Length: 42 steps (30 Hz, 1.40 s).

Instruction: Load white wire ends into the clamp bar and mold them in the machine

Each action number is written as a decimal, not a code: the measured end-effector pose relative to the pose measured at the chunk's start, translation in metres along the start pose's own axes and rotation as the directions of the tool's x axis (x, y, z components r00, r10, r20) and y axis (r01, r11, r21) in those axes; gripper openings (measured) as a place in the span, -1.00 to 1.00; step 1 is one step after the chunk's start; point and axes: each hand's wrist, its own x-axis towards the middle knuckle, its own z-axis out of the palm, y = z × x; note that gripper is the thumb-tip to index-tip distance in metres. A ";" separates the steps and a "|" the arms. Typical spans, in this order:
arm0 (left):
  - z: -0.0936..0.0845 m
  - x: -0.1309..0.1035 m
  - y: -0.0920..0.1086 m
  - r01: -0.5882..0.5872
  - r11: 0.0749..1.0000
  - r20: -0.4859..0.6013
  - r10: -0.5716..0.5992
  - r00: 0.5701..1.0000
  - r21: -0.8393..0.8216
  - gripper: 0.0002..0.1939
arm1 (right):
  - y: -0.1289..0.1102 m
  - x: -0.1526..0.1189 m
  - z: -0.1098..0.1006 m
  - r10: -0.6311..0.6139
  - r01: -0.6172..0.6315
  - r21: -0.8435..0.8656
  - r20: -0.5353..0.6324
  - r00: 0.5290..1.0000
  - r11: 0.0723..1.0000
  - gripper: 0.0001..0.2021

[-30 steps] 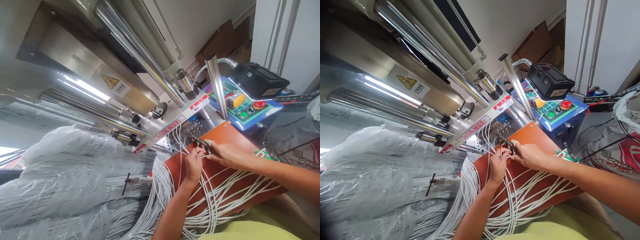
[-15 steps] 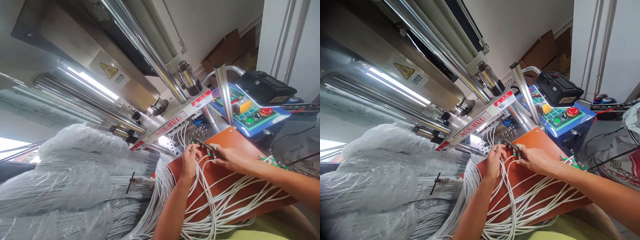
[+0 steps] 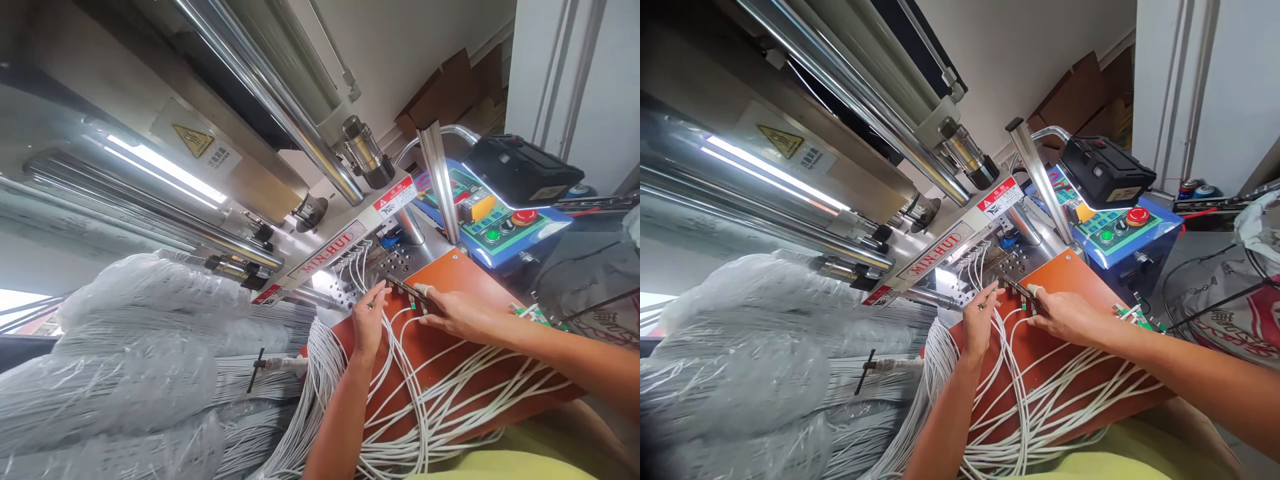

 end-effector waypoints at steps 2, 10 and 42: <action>0.001 -0.002 0.000 -0.034 0.999 0.037 0.034 0.999 0.007 -0.70 | -0.001 0.000 -0.001 0.006 -0.006 -0.002 0.002 1.000 1.000 -0.50; 0.008 -0.008 -0.005 -0.284 0.947 0.084 0.274 0.958 0.149 -0.87 | -0.003 -0.002 -0.005 -0.007 0.007 0.006 0.015 1.000 1.000 -0.50; -0.028 -0.028 -0.006 0.316 0.888 0.278 -0.227 0.933 -0.335 -0.65 | 0.007 0.001 -0.001 -0.047 0.047 0.018 -0.013 0.999 0.999 -0.44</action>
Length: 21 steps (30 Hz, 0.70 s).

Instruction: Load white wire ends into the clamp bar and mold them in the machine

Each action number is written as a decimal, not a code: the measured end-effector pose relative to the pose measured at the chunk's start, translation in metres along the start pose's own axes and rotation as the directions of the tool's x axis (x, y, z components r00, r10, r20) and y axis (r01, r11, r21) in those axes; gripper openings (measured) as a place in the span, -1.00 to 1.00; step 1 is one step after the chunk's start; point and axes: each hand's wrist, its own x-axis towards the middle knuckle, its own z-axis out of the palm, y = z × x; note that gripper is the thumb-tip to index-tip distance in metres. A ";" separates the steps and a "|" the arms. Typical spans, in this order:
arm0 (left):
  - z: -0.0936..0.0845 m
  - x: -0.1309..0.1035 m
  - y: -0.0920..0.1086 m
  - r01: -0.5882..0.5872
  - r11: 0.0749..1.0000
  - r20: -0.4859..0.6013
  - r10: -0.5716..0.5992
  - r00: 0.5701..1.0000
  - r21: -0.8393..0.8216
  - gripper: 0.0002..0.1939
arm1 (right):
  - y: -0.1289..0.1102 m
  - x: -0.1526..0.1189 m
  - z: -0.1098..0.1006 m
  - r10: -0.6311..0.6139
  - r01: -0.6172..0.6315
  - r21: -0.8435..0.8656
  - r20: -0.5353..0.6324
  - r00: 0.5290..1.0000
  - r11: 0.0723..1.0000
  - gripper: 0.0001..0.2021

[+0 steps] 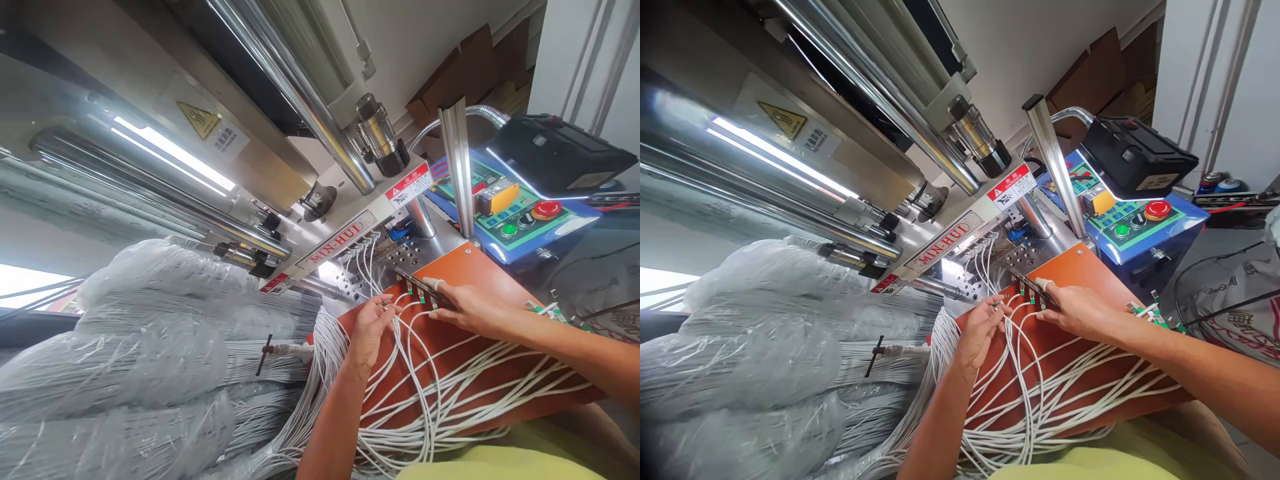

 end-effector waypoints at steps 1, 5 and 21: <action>0.000 -0.002 -0.002 0.019 0.997 0.024 -0.017 1.000 -0.070 -0.65 | 0.001 0.000 0.000 -0.008 0.008 0.002 -0.002 1.000 1.000 -0.43; 0.001 -0.002 -0.007 -0.060 0.990 -0.066 0.052 0.996 -0.129 -0.75 | 0.002 0.001 0.000 -0.015 0.015 0.001 0.000 1.000 1.000 -0.41; 0.001 0.034 0.005 -0.494 0.671 0.033 0.575 0.818 0.553 -0.91 | 0.000 0.001 -0.002 0.035 -0.036 0.021 0.022 0.999 0.999 -0.44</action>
